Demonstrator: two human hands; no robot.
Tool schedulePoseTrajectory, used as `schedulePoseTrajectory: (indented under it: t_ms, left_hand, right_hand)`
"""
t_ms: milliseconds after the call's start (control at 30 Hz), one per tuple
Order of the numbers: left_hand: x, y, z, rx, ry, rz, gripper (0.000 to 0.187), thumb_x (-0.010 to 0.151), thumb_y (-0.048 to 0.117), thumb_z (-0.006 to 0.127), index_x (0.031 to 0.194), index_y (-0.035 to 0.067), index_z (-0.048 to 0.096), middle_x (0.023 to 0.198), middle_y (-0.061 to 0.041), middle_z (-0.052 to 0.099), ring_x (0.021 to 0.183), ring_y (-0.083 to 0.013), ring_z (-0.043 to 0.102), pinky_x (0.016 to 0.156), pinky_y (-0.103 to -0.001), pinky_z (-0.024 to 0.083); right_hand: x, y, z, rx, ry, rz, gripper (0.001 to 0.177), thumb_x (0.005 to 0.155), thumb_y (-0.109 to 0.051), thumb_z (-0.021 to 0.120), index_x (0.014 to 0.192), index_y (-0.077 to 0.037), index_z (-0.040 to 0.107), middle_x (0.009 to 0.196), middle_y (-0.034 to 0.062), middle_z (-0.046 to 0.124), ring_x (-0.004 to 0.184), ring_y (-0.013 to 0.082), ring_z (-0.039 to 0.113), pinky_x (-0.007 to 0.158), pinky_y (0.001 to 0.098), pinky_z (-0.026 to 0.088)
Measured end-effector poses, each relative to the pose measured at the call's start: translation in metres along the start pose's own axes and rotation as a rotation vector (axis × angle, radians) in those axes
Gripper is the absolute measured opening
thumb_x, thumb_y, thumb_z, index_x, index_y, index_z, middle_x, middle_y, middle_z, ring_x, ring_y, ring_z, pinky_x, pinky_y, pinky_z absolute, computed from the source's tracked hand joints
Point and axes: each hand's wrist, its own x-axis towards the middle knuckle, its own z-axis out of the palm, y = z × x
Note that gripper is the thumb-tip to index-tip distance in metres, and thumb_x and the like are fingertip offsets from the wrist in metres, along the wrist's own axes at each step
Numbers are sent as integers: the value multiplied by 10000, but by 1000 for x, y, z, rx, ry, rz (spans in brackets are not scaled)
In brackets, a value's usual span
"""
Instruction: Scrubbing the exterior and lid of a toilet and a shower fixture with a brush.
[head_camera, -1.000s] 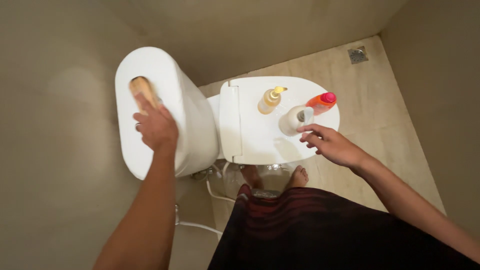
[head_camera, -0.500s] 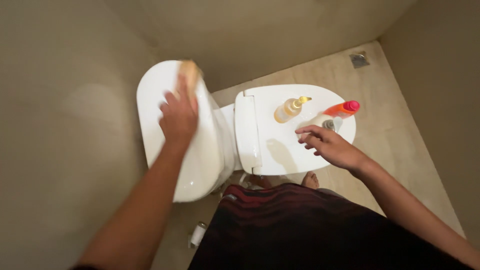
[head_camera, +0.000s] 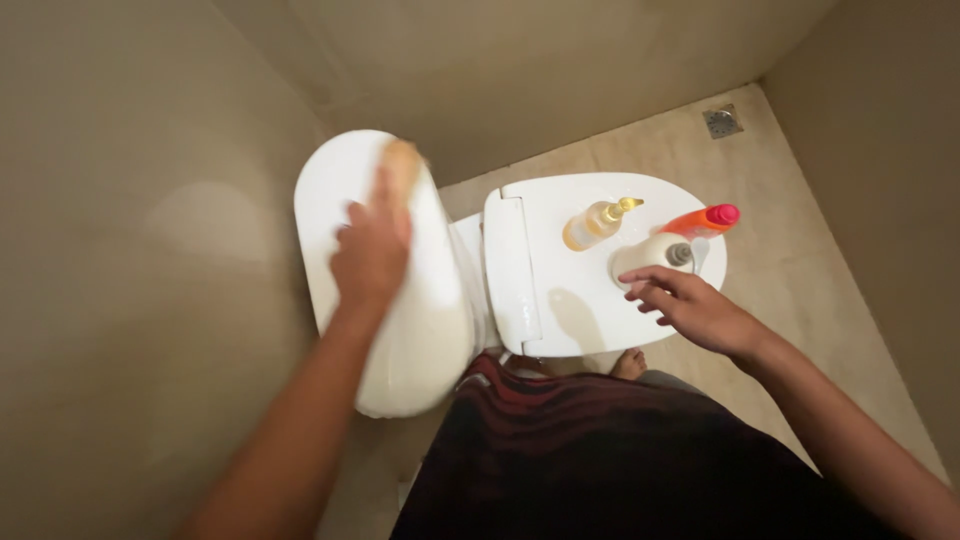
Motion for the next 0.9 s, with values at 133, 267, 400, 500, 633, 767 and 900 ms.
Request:
schedulePoseTrajectory:
  t_ms: [133, 267, 400, 500, 633, 767, 900]
  left_hand:
    - [77, -41, 18, -118, 126, -254, 718, 1011, 460, 583, 1616, 325, 220, 1281, -243, 537, 1059, -461, 631, 839, -586, 526]
    - [104, -7, -14, -31, 59, -89, 669, 921, 415, 657, 1528, 329, 391, 1282, -226, 593, 1138, -454, 619, 936, -578, 491]
    - [159, -50, -20, 135, -56, 94, 582, 999, 353, 590, 1557, 268, 452, 1209, -216, 686, 1080, -424, 674, 907, -560, 507]
    - [161, -59, -27, 55, -317, -186, 533, 1062, 455, 545, 1435, 92, 659, 1202, -168, 781, 1076, -329, 763, 946, -486, 563]
    - [85, -9, -11, -22, -28, -178, 682, 981, 457, 597, 1594, 303, 340, 1184, -210, 651, 1040, -411, 666, 859, -562, 528]
    - [4, 39, -29, 57, -23, 18, 681, 971, 454, 619, 1589, 376, 343, 1149, -203, 599, 959, -425, 675, 784, -582, 552]
    - [-9, 60, -8, 4, 92, -155, 659, 998, 432, 600, 1596, 362, 331, 1141, -202, 597, 917, -410, 675, 740, -557, 558]
  right_hand:
    - [-11, 2, -1, 6, 13, -7, 414, 999, -323, 494, 1350, -162, 642, 1202, 55, 714, 1126, 179, 666, 956, 361, 533]
    - [-8, 25, -8, -10, 6, -45, 384, 1003, -313, 519, 1314, -144, 668, 1180, 65, 718, 1113, 176, 662, 937, 351, 534]
    - [-27, 40, -13, 18, 17, -50, 376, 1005, -299, 524, 1307, -129, 669, 1179, 66, 727, 1105, 181, 657, 921, 353, 529]
    - [-30, 45, -20, 43, 29, -9, 383, 1000, -292, 525, 1308, -116, 668, 1186, 61, 735, 1109, 180, 662, 938, 342, 524]
    - [-17, 58, -27, 67, -19, 47, 399, 987, -298, 522, 1320, -128, 662, 1184, 56, 734, 1107, 177, 668, 939, 341, 527]
    - [14, 46, -48, 3, -108, -41, 399, 987, -310, 530, 1327, -145, 658, 1165, 57, 729, 1078, 173, 674, 909, 342, 534]
    - [53, 35, -65, -64, -162, -169, 402, 993, -317, 524, 1333, -152, 660, 1139, 56, 727, 1042, 157, 656, 884, 332, 540]
